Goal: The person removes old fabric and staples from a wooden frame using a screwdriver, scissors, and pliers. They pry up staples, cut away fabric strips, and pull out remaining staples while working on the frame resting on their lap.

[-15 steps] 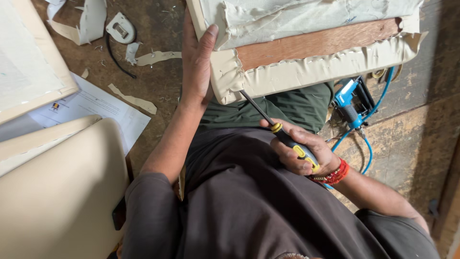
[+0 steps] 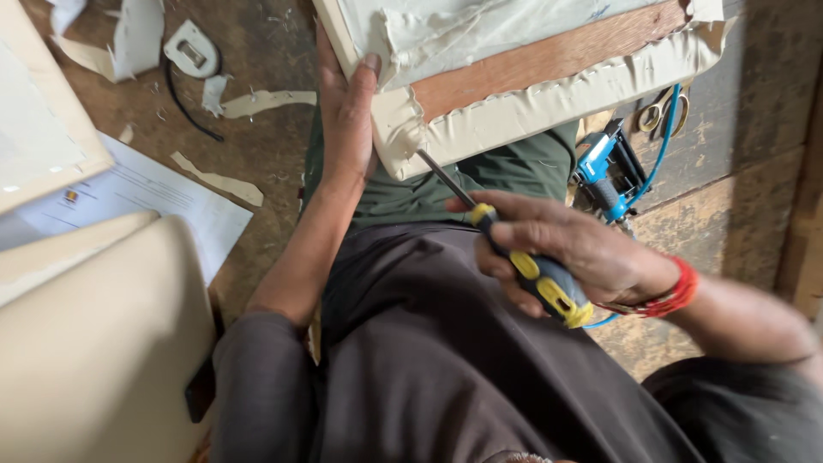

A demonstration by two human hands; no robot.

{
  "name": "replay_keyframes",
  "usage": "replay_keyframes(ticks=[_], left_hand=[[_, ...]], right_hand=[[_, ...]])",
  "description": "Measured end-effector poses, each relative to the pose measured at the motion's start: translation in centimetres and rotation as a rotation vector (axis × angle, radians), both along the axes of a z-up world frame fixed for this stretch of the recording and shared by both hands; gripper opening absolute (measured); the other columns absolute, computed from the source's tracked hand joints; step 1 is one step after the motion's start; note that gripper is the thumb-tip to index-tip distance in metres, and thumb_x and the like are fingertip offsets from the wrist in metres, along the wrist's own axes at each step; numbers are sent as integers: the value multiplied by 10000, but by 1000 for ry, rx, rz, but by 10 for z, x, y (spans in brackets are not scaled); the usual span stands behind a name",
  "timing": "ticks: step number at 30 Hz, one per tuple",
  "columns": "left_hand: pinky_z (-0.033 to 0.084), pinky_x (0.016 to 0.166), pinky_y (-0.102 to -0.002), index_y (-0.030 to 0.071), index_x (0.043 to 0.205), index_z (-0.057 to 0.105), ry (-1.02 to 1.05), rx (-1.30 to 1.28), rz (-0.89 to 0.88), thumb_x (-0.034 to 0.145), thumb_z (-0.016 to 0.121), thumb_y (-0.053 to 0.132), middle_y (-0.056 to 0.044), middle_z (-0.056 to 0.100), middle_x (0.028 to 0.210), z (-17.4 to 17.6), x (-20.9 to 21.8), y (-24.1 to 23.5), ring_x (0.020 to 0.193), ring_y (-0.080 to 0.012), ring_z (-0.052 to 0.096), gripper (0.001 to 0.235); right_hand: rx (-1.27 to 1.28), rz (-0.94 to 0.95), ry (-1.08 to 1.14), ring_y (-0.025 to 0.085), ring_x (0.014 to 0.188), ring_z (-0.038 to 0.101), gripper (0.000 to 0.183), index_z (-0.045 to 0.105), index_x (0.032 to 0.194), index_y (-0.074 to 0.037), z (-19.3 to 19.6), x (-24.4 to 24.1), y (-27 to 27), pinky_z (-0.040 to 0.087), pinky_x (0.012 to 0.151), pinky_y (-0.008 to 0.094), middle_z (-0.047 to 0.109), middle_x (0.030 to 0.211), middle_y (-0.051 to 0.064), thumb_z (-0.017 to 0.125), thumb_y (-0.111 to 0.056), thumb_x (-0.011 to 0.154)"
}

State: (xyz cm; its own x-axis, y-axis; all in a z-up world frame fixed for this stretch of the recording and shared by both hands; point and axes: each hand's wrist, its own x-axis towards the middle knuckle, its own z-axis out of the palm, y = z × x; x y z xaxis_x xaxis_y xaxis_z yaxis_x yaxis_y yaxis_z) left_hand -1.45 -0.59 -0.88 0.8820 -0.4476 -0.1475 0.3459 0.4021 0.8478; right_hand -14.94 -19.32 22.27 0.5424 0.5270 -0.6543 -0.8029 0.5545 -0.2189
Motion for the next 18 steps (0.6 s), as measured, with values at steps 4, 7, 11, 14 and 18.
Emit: replay_keyframes(ticks=[4, 7, 11, 14, 18], left_hand=[[344, 1321, -366, 97, 1664, 153, -1, 33, 24, 1112, 648, 277, -153, 339, 1642, 2, -2, -8, 1513, -214, 399, 763], [333, 1320, -368, 102, 1679, 131, 8, 45, 25, 1114, 630, 296, -142, 312, 1650, 6, -4, -12, 1518, -212, 385, 778], [330, 1332, -378, 103, 1680, 141, -25, 64, 18, 1122, 618, 326, -149, 320, 1649, 7, -6, -11, 1530, -221, 382, 767], [324, 1368, -407, 106, 1690, 139, -40, 94, 27, 1110, 614, 341, -169, 311, 1675, 9, -5, -13, 1578, -246, 356, 786], [304, 1369, -426, 113, 1699, 74, -1, 148, 40, 1112, 567, 370, -163, 202, 1727, 11, -9, -16, 1611, -268, 301, 808]], right_hand=[[-91, -89, -19, 146, 610, 537, 545, 391, 1552, -67, -44, -44, 4, 451, 526, 249, 512, 812, 69, 526, -277, 1067], [-94, -192, -53, 115, 588, 478, 494, 457, 1505, -54, -73, -67, 6, 415, 518, 240, 496, 792, 57, 549, -291, 1082], [-13, -263, -16, 117, 526, 452, 468, 483, 1461, -66, -85, -84, 9, 391, 486, 237, 487, 772, 43, 566, -308, 1068], [12, -276, 13, 118, 507, 447, 468, 481, 1464, -86, -84, -83, 6, 385, 481, 236, 489, 768, 43, 560, -309, 1061], [51, -309, 14, 118, 473, 444, 447, 470, 1469, -92, -89, -79, 11, 374, 447, 246, 476, 749, 40, 554, -292, 1079]])
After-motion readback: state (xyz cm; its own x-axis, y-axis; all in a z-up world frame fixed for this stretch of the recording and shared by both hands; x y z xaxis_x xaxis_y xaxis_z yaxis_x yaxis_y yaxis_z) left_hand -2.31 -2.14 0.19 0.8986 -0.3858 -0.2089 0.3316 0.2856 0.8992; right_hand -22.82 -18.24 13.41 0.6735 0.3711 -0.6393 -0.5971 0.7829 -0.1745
